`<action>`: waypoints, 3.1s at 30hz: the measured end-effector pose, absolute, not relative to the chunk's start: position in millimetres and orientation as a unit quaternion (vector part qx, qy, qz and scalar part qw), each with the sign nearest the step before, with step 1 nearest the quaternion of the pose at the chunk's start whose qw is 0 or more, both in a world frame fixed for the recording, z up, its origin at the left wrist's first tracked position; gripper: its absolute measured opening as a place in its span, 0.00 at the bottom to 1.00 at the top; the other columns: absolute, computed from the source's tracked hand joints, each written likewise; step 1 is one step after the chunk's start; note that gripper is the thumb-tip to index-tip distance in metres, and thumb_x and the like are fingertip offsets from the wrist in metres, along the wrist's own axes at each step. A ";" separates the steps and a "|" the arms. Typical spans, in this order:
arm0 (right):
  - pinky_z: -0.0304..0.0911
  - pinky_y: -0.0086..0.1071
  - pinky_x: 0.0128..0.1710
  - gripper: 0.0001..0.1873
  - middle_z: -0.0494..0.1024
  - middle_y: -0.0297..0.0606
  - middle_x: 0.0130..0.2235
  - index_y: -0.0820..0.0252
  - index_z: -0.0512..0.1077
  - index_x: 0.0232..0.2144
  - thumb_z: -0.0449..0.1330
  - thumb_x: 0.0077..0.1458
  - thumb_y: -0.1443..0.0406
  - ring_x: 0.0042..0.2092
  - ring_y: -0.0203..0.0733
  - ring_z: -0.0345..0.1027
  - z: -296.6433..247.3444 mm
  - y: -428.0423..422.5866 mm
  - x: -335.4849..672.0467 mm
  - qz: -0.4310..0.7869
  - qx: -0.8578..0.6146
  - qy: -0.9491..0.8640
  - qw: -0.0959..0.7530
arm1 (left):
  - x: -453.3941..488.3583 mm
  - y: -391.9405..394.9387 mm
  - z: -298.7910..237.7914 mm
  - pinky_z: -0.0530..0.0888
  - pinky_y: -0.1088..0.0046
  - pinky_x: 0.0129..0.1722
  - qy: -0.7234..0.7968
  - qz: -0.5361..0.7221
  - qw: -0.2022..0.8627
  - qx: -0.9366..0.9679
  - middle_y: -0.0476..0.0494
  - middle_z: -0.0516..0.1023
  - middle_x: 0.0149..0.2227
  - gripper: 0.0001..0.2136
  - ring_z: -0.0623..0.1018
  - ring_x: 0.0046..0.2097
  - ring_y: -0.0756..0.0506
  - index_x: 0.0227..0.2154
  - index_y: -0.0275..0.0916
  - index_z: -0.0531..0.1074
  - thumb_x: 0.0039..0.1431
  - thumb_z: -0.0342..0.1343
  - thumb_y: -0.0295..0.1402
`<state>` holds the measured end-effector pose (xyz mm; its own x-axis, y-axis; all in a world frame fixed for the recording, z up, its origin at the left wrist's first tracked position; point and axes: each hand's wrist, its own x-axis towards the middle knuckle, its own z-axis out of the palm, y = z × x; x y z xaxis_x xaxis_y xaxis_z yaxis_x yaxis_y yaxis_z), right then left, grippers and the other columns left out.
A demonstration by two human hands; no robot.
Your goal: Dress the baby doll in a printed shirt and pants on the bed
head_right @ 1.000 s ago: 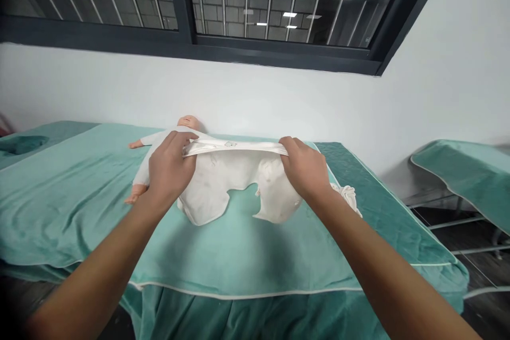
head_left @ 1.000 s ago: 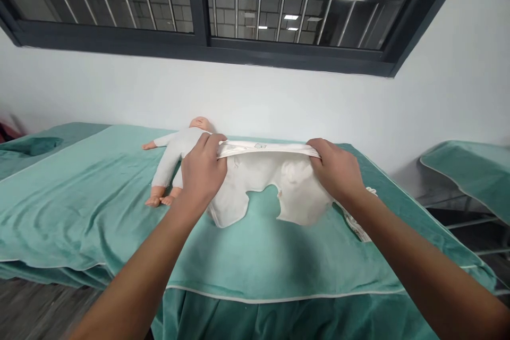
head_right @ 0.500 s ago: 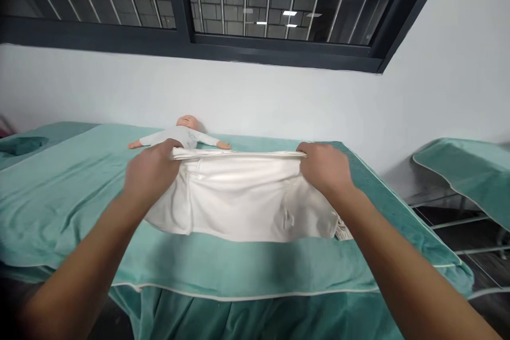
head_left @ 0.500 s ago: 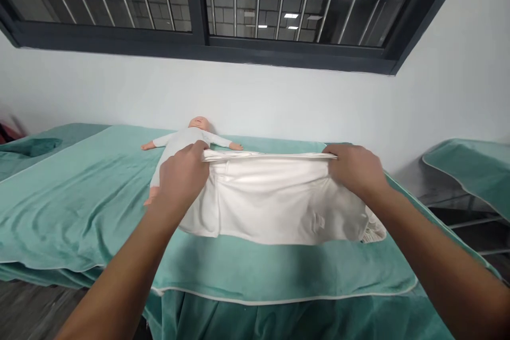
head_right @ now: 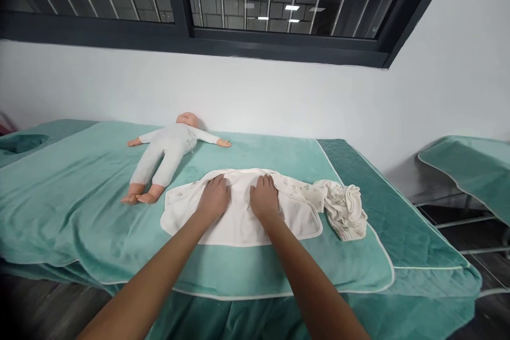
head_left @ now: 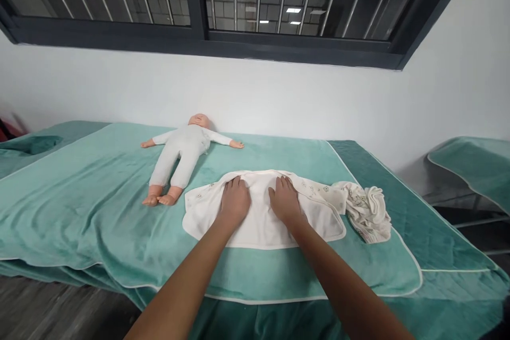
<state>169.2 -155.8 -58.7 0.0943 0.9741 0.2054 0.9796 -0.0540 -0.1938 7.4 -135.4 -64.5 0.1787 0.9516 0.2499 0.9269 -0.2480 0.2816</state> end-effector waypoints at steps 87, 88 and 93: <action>0.61 0.39 0.38 0.19 0.78 0.49 0.45 0.62 0.74 0.43 0.44 0.66 0.62 0.47 0.54 0.72 -37.3 -177.9 378.1 -0.178 -0.823 -0.539 -0.001 | 0.6 -157.0 -88.7 0.59 0.53 0.67 0.543 0.224 0.001 0.809 0.39 0.62 0.68 0.23 0.60 0.69 0.38 0.61 0.37 0.66 0.69 0.40 0.40; 0.60 0.38 0.38 0.19 0.78 0.50 0.45 0.62 0.74 0.44 0.44 0.66 0.63 0.46 0.54 0.72 -37.5 -177.6 380.8 -0.178 -0.830 -0.529 0.000 | 0.5 -156.9 -89.0 0.59 0.53 0.67 0.543 0.227 0.001 0.808 0.40 0.62 0.67 0.23 0.60 0.69 0.38 0.61 0.38 0.66 0.69 0.41 0.40; 0.58 0.40 0.39 0.19 0.78 0.52 0.45 0.63 0.75 0.43 0.44 0.66 0.64 0.47 0.55 0.70 -34.8 -177.9 382.5 -0.210 -0.822 -0.529 0.001 | 0.9 -157.0 -88.4 0.59 0.53 0.67 0.543 0.229 0.004 0.808 0.39 0.62 0.67 0.23 0.61 0.68 0.38 0.61 0.37 0.67 0.69 0.40 0.40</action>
